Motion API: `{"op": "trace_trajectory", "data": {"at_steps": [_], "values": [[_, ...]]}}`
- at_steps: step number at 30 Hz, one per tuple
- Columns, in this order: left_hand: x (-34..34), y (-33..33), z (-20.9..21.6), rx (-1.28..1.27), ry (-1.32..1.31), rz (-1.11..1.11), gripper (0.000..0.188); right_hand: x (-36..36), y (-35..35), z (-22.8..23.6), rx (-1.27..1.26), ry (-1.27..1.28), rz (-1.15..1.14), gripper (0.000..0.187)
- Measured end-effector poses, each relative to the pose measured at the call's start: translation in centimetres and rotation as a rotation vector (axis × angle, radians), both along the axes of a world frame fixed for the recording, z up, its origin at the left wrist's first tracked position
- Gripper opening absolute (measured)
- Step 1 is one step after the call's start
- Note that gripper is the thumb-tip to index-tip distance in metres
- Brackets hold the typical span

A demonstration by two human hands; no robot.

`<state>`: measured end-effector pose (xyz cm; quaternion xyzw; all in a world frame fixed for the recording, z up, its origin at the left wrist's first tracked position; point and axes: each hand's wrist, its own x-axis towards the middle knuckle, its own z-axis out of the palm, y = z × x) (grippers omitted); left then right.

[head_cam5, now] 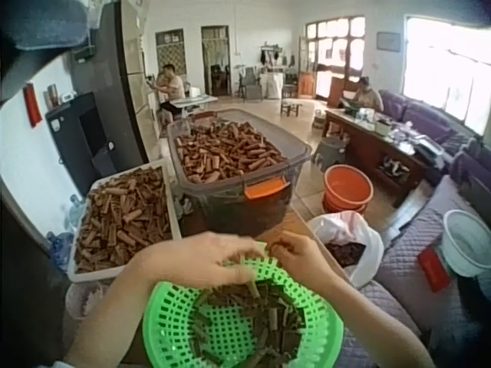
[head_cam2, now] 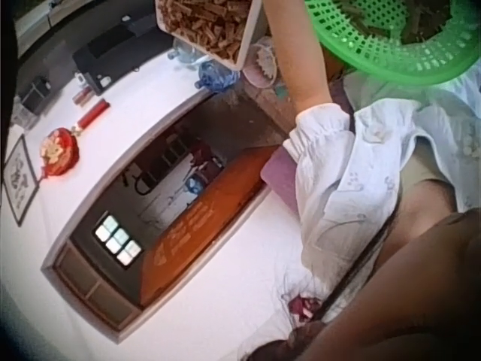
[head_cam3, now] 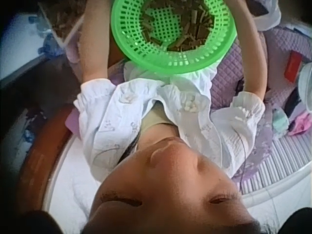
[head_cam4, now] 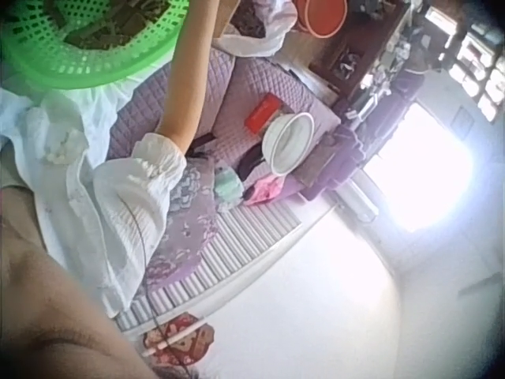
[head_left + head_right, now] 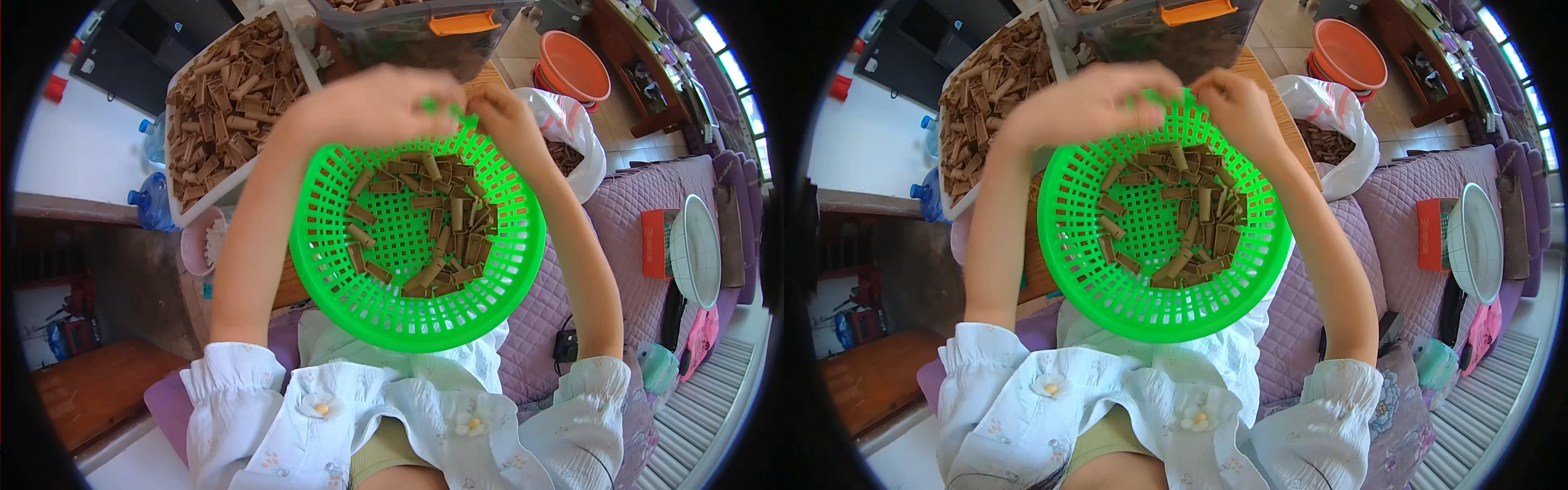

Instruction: The person sorts small rectangular brown pieces by hand, transferring them from plastic bins into a green basket.

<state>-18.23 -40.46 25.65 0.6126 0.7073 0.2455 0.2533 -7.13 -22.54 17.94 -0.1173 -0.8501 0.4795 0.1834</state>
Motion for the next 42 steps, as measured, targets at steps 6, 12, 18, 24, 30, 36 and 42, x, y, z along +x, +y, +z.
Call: {"op": "trace_trajectory", "data": {"at_steps": [6, 12, 18, 24, 30, 36, 42], "values": [[2.5, -2.2, -6.5, -0.667, 0.237, 0.112, 0.039, 3.3, -2.2, -1.3, 0.343, -0.371, 0.015, 0.022], [2.0, -3.3, -8.0, -0.448, 0.242, 0.273, 0.048, 3.0, -3.5, -4.3, 0.589, -0.500, 0.013, 0.035], [1.4, -3.7, -8.3, -0.233, 0.168, 0.261, 0.042, 1.0, -6.8, -4.4, 0.618, -0.513, -0.089, 0.039], [0.0, -2.4, -7.8, 0.020, -0.095, 0.378, 0.026, -0.4, -6.1, -6.2, 0.681, -0.518, -0.088, 0.039], [-0.3, -1.6, -7.9, 0.117, -0.067, 0.287, 0.023, 1.2, -4.4, -3.5, 0.360, -0.335, -0.104, 0.035], [-0.1, -0.7, -9.4, 0.161, -0.025, 0.264, 0.018, 2.8, -2.7, -1.3, 0.046, -0.405, -0.056, 0.040], [-0.5, -0.1, -12.9, 0.166, 0.083, 0.283, 0.021, 3.0, -5.7, -4.1, 0.757, -0.352, 0.117, 0.032]]}}
